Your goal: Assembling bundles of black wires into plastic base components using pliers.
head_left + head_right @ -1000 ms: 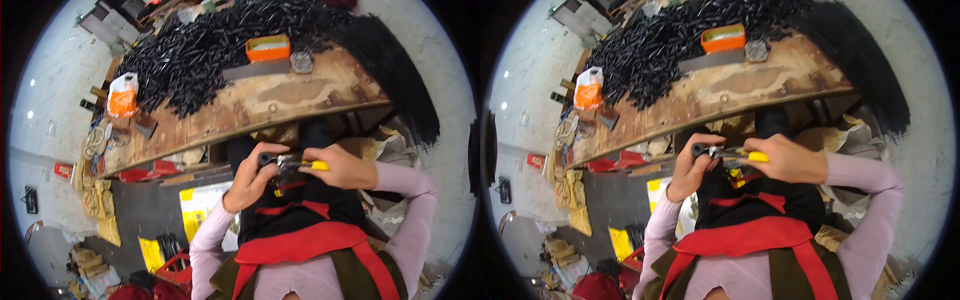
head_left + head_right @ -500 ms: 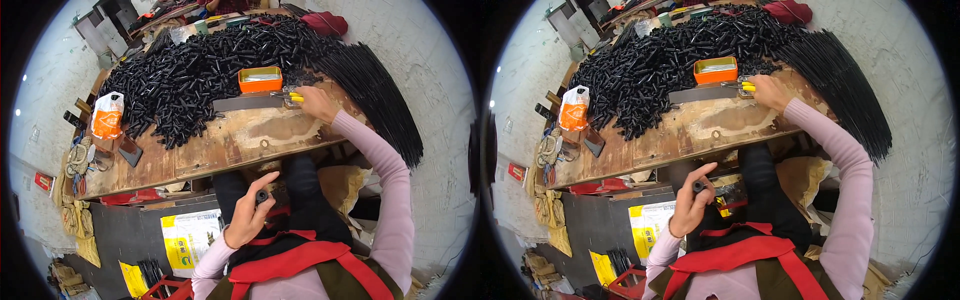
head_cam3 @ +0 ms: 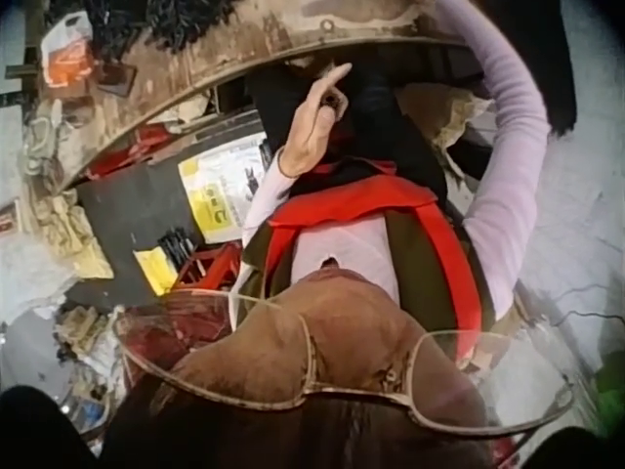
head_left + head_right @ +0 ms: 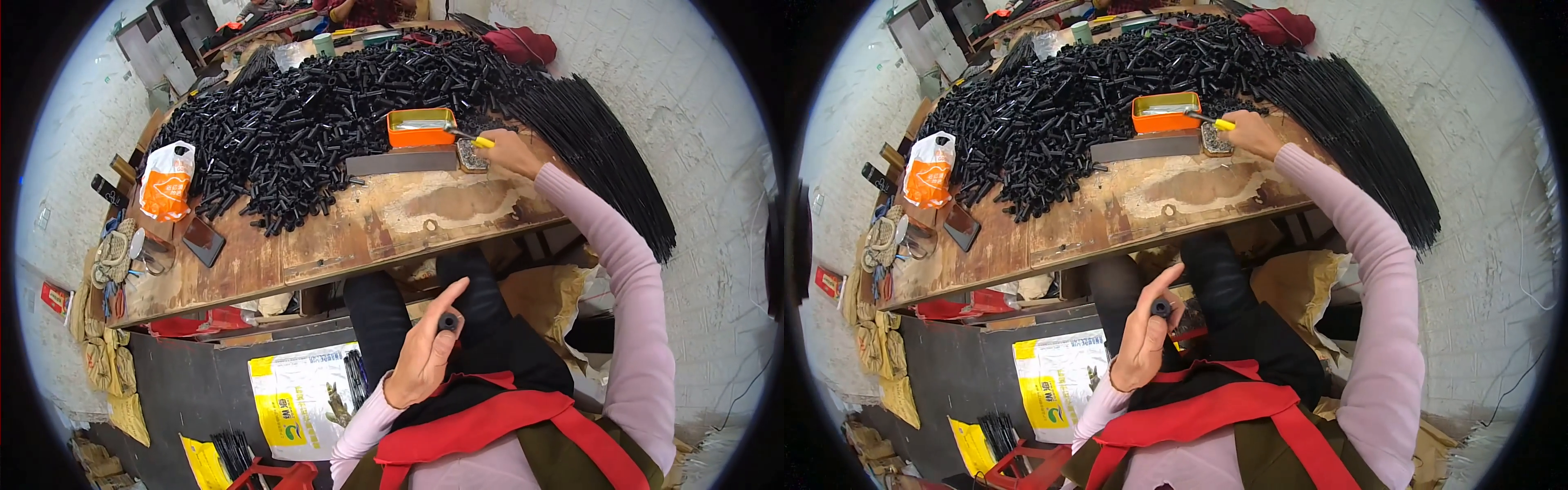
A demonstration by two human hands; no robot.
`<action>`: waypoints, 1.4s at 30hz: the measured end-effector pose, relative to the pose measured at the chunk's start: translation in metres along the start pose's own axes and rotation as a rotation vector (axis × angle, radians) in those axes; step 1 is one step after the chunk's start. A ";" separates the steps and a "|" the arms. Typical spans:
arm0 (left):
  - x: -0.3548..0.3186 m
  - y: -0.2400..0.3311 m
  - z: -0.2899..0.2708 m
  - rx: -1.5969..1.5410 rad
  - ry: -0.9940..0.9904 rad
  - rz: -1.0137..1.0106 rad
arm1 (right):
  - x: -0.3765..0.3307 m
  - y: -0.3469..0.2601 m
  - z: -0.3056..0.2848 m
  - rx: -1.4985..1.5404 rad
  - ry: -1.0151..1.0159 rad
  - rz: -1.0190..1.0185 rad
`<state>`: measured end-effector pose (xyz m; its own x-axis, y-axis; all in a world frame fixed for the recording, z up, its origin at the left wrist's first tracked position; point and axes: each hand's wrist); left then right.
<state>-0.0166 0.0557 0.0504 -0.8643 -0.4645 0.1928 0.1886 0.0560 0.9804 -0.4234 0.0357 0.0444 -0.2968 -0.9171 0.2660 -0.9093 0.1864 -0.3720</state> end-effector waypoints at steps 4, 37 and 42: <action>-0.003 0.015 -0.007 0.001 -0.078 0.028 | 0.010 -0.006 -0.016 0.363 -0.020 0.310; 0.014 0.005 0.013 -0.151 -0.068 -0.090 | -0.193 -0.211 -0.006 1.415 0.240 -0.119; 0.014 0.011 0.020 -0.080 0.017 -0.099 | -0.193 -0.227 -0.013 1.466 0.251 -0.041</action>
<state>-0.0354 0.0673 0.0647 -0.8725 -0.4797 0.0934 0.1394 -0.0610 0.9884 -0.1634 0.1753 0.0890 -0.4589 -0.8011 0.3842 0.1324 -0.4893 -0.8620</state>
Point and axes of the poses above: each hand's wrist, its own x-axis towards the middle knuckle, its own z-axis out of the palm, y = z × x, and after that the axes turned 9 degrees about -z, right-handed
